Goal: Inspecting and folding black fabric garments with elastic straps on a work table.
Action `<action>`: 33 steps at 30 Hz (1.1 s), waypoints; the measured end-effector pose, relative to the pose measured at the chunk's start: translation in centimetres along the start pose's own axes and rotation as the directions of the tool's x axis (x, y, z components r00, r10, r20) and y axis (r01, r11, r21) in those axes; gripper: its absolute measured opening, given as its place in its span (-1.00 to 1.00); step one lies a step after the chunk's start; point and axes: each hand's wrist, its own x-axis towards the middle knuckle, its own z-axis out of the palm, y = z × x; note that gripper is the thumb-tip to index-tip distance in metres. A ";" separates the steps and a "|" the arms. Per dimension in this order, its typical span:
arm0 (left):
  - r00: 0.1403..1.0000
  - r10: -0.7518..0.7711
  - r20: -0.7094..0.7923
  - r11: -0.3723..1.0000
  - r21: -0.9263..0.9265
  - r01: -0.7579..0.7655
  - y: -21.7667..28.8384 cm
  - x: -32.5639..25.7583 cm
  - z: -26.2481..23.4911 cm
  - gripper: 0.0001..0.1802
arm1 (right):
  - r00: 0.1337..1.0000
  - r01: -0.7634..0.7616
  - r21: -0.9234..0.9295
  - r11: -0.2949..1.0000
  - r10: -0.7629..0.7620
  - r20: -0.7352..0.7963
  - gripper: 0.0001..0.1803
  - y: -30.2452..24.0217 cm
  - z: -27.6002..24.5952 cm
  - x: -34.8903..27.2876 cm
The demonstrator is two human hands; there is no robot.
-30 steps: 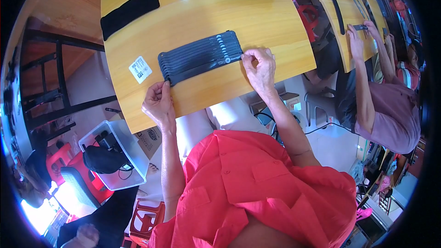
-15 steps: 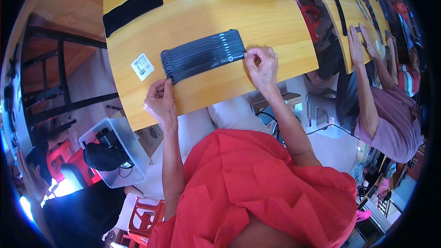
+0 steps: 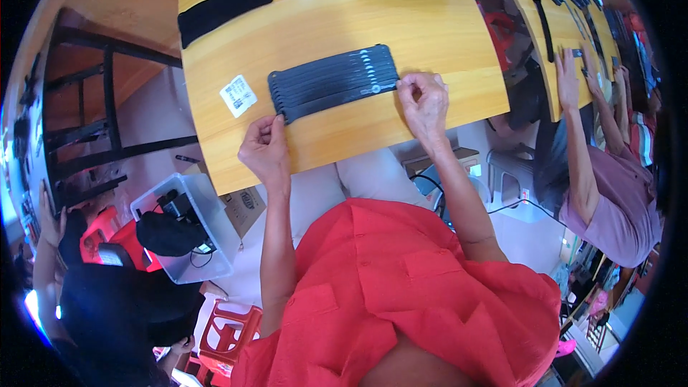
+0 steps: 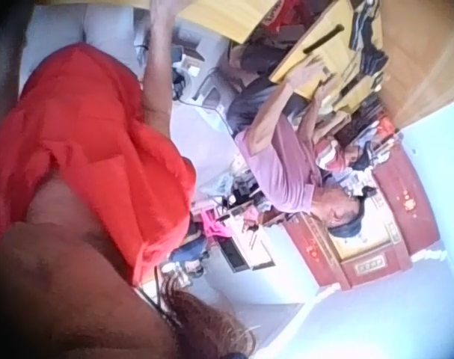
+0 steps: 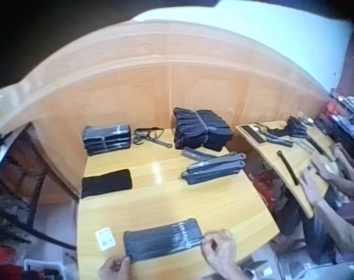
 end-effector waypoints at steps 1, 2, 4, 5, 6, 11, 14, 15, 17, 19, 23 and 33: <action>1.000 -0.009 0.004 1.000 -0.006 0.009 0.0 0.0 0.0 -0.91 | 1.000 -0.012 -0.001 1.000 0.012 0.004 -0.93 0.0 -0.1 0.0; 1.000 0.000 0.000 1.000 -0.025 0.000 -0.3 0.1 0.2 -0.90 | 1.000 -0.024 -0.004 1.000 0.024 0.007 -0.92 0.1 -0.3 0.1; 1.000 0.012 -0.016 1.000 0.001 -0.012 -0.5 0.2 0.0 -0.90 | 0.999 -0.041 -0.021 0.999 0.041 0.018 -0.92 0.0 -0.2 0.2; 1.000 0.017 -0.015 1.000 0.017 -0.016 -0.4 0.1 0.1 -0.90 | 0.999 -0.040 -0.015 0.999 0.040 0.019 -0.92 0.1 -0.3 0.2; 1.000 -0.028 -0.013 0.999 0.027 0.028 0.1 0.0 0.1 -0.89 | 0.998 -0.047 -0.026 0.999 0.048 0.030 -0.92 0.1 -0.3 0.2; 0.999 -0.045 -0.013 0.995 0.084 0.045 0.3 0.2 0.1 -0.88 | 0.997 -0.060 -0.052 0.997 0.063 0.042 -0.91 -0.1 -0.2 0.3; 0.999 -0.038 -0.011 0.993 0.111 0.039 0.1 0.4 0.0 -0.87 | 0.993 -0.095 -0.050 0.994 0.098 0.059 -0.90 -0.4 -0.3 0.4; 1.000 -0.025 -0.013 0.992 0.120 0.027 -0.1 0.4 0.0 -0.87 | 0.993 -0.096 -0.050 0.994 0.099 0.060 -0.90 -0.4 -0.3 0.5; 1.000 -0.023 -0.014 0.995 0.100 0.024 -0.3 0.4 0.0 -0.86 | 0.993 -0.096 -0.049 0.994 0.099 0.060 -0.90 -0.5 -0.4 0.5; 1.000 -0.021 -0.015 0.997 0.080 0.022 -0.3 0.3 0.1 -0.86 | 0.993 -0.094 -0.049 0.994 0.097 0.069 -0.91 -0.4 -0.4 0.5; 0.999 0.037 -0.024 0.992 0.125 -0.034 0.3 0.1 0.2 -0.86 | 0.996 -0.077 -0.057 0.995 0.079 0.045 -0.90 -0.2 -0.3 0.5; 0.998 -0.063 0.015 0.970 0.237 0.058 0.8 1.3 -0.2 -0.85 | 0.977 -0.124 -0.143 0.982 0.146 0.155 -0.92 -0.6 -0.7 1.8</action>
